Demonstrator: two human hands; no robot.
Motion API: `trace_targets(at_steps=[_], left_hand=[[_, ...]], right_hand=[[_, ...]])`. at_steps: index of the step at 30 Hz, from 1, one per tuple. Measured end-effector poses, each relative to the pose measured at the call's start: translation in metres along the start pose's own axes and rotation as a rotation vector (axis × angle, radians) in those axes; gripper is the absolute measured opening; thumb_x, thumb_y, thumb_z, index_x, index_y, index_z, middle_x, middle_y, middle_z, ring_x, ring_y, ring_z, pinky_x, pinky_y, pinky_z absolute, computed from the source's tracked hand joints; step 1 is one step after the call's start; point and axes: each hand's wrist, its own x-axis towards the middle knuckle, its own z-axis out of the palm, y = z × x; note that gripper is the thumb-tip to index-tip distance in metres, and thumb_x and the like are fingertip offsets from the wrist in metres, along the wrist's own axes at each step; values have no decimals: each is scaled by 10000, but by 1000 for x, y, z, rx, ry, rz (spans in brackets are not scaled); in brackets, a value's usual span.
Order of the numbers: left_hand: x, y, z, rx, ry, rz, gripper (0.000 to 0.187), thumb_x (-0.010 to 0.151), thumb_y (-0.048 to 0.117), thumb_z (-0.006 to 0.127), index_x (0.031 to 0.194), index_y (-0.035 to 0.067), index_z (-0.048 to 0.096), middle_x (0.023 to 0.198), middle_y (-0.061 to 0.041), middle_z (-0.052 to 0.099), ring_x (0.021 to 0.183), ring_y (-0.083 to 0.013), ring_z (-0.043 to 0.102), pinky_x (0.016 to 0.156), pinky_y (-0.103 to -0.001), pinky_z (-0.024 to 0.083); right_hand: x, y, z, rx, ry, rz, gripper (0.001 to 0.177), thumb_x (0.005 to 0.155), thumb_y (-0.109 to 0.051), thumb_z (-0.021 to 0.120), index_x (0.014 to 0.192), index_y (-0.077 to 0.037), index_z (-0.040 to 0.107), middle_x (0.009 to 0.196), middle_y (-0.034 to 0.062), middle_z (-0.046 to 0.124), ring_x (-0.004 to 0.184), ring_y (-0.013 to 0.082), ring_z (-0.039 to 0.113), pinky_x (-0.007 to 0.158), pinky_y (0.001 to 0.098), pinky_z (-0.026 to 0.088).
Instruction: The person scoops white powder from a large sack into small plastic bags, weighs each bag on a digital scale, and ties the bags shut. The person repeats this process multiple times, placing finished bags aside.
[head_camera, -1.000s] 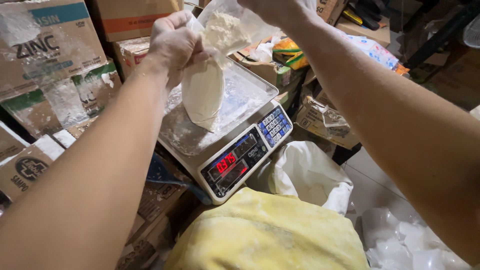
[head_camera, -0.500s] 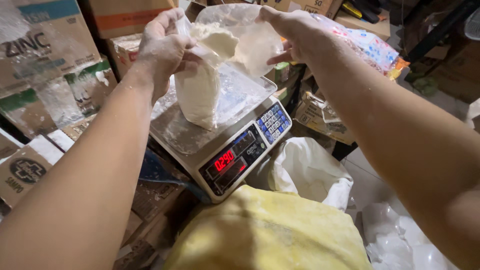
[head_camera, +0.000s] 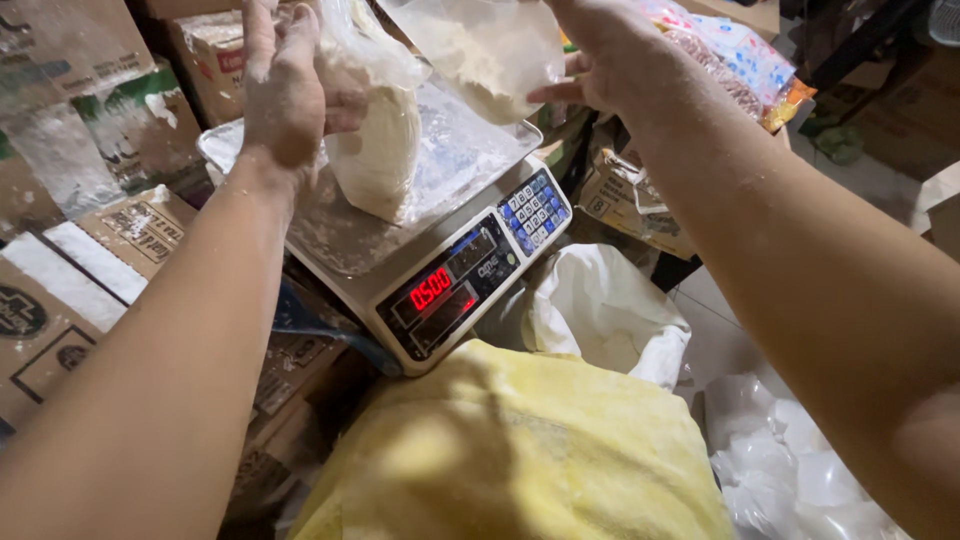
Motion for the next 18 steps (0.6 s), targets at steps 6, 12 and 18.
trace_targets(at_steps=[6,12,18], left_hand=[[-9,-8,-1,74,25,-11,499,1122,352,398,1601,244,304,1449,-151,625,796,-172,734,613,-286,659],[-14,-9,-4,48,119,-52,481,1120,340,389,1593,264,346,1369,-185,675,666,-121,634,513,-263,574],[-24,-7,-6,67,166,-79,498,1104,340,367,1590,232,343,1383,-106,643,634,-102,611,484,-243,545]], right_hand=[[13,12,-4,32,39,1,1008,768,-657,722,1545,-146,334,1547,249,321,1383,442,429,753,446,667],[9,10,-15,24,52,21,948,778,-585,728,1527,-134,360,1522,248,367,1357,436,471,763,439,662],[-7,10,-19,49,10,72,889,789,-514,733,1509,-123,387,1497,247,412,1331,430,512,773,433,657]])
